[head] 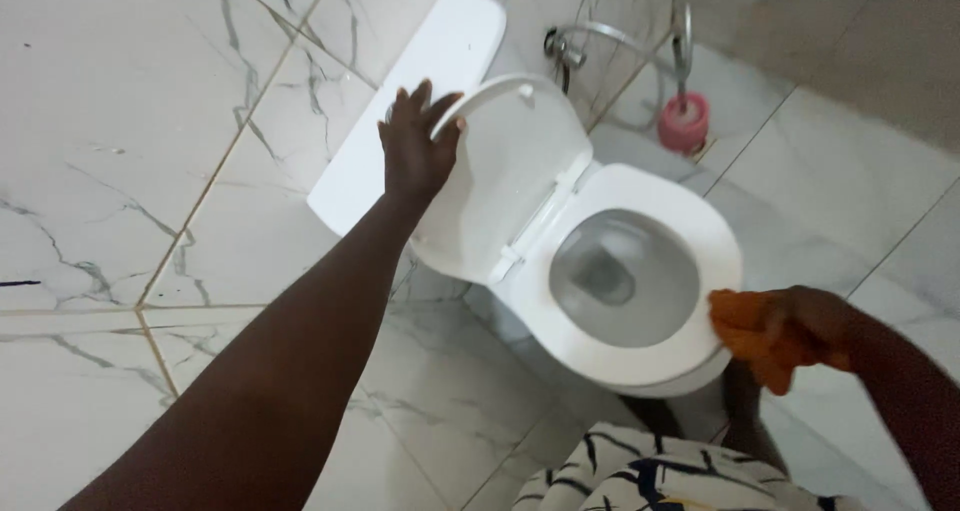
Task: Cleaning the exterior and seat of a toilet using a cloth and bidet sprayer.
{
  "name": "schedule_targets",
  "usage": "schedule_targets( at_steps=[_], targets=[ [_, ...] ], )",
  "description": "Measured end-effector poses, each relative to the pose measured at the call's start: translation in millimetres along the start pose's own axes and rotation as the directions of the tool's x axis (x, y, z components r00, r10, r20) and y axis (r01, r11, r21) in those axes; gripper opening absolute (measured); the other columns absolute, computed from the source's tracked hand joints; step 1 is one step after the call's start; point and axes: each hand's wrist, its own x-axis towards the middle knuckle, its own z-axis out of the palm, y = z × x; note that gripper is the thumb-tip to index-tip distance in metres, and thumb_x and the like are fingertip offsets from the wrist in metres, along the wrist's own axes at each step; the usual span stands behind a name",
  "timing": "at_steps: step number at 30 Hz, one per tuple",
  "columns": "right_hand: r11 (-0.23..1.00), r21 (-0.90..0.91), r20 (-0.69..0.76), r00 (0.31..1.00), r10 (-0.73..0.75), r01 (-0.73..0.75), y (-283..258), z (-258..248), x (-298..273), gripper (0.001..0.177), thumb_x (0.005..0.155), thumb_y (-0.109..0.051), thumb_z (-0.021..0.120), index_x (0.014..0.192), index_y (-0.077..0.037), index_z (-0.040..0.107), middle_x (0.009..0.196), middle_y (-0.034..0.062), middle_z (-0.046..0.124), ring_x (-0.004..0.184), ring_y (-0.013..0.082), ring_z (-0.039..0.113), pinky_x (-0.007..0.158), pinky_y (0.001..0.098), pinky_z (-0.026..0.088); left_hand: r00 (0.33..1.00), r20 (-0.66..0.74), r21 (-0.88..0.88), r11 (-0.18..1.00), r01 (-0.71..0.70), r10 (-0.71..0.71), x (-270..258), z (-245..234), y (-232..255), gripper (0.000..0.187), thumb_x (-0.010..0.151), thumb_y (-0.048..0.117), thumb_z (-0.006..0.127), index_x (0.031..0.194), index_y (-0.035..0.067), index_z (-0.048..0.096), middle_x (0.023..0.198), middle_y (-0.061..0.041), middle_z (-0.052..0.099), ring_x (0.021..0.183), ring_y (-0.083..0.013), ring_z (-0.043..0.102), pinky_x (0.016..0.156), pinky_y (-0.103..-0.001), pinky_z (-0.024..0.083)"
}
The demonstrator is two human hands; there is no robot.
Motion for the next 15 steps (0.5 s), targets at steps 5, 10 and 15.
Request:
schedule_targets(
  at_steps=[5,10,15],
  targets=[
    [0.994,-0.027,0.077,0.991,-0.106,0.108,-41,30,-31,0.096,0.054,-0.006,0.056,0.150,-0.001,0.052,0.142,0.0233,0.065,0.116,0.0358,0.066,0.091,0.0394,0.057,0.998,-0.036,-0.015,0.998,-0.060,0.059,-5,21,-12,0.035,0.102,0.036,0.063,0.134,0.025,0.070,0.160,-0.019,0.043,0.155,-0.0422,0.023,0.119,-0.073,0.008],
    [0.976,-0.021,0.113,0.970,-0.215,0.218,-90,79,-65,0.086,0.049,-0.007,0.055,0.133,0.009,0.060,0.122,0.0289,0.069,0.097,0.0396,0.070,0.080,0.0412,0.059,0.989,-0.057,0.026,0.991,-0.132,0.133,-7,24,-18,0.035,0.104,0.034,0.059,0.133,0.016,0.067,0.161,-0.022,0.041,0.156,-0.0395,0.028,0.121,-0.074,0.008],
    [0.910,0.030,0.149,0.898,-0.413,0.414,-131,116,-57,0.065,0.052,-0.007,0.055,0.112,0.016,0.058,0.103,0.0276,0.067,0.088,0.0377,0.071,0.075,0.0458,0.062,0.984,0.175,-0.083,0.997,-0.001,0.015,-2,-11,3,0.060,0.101,0.060,0.045,0.136,0.014,0.061,0.164,-0.019,0.031,0.156,-0.0376,0.018,0.119,-0.070,0.005]
  ],
)
